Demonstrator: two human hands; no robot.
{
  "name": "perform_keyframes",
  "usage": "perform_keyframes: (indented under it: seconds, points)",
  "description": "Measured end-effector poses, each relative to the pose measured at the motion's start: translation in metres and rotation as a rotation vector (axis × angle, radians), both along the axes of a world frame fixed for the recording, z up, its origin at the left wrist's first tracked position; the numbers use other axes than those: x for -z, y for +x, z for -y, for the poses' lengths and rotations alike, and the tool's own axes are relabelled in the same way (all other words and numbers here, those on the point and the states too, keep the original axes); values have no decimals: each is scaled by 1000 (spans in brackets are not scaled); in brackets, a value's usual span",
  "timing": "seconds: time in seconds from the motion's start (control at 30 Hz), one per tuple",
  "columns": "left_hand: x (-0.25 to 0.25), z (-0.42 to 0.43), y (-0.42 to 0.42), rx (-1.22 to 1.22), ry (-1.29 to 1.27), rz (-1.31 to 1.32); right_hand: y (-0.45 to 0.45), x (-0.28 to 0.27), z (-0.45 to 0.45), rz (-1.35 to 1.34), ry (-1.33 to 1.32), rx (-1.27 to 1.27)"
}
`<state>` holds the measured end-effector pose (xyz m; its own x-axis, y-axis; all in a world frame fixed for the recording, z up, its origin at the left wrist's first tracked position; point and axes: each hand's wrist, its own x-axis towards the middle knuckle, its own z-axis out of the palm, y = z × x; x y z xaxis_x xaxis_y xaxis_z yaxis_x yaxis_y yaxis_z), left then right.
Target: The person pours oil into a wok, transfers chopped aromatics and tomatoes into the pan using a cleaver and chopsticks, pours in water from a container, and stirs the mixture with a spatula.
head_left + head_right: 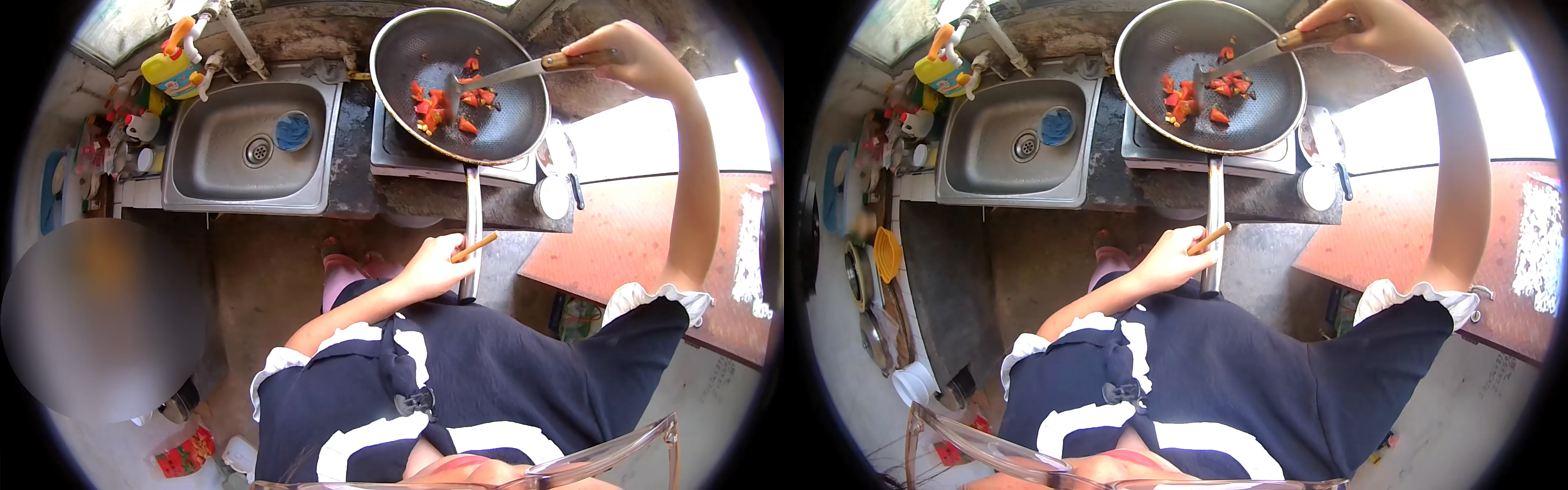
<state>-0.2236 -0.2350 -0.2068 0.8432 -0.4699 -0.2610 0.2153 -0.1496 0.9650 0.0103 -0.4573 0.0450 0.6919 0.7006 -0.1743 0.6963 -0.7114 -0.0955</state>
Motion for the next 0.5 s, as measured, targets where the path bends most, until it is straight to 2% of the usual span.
perform_keyframes:
  seconds: [0.03, 0.27, 0.37, 0.5]
  points:
    - [0, 1, 0, 2, -1, 2, 1, 1, -4, -53, 13, 43]
    - [-1, 4, -1, -15, 7, 5, -28, 1, -17, 145, -75, -104]
    - [-4, 5, 0, -19, 31, -4, -52, -2, -28, 124, -209, -21]
    - [-6, 2, 1, -18, 30, -9, -109, 10, -31, 410, -268, -157]
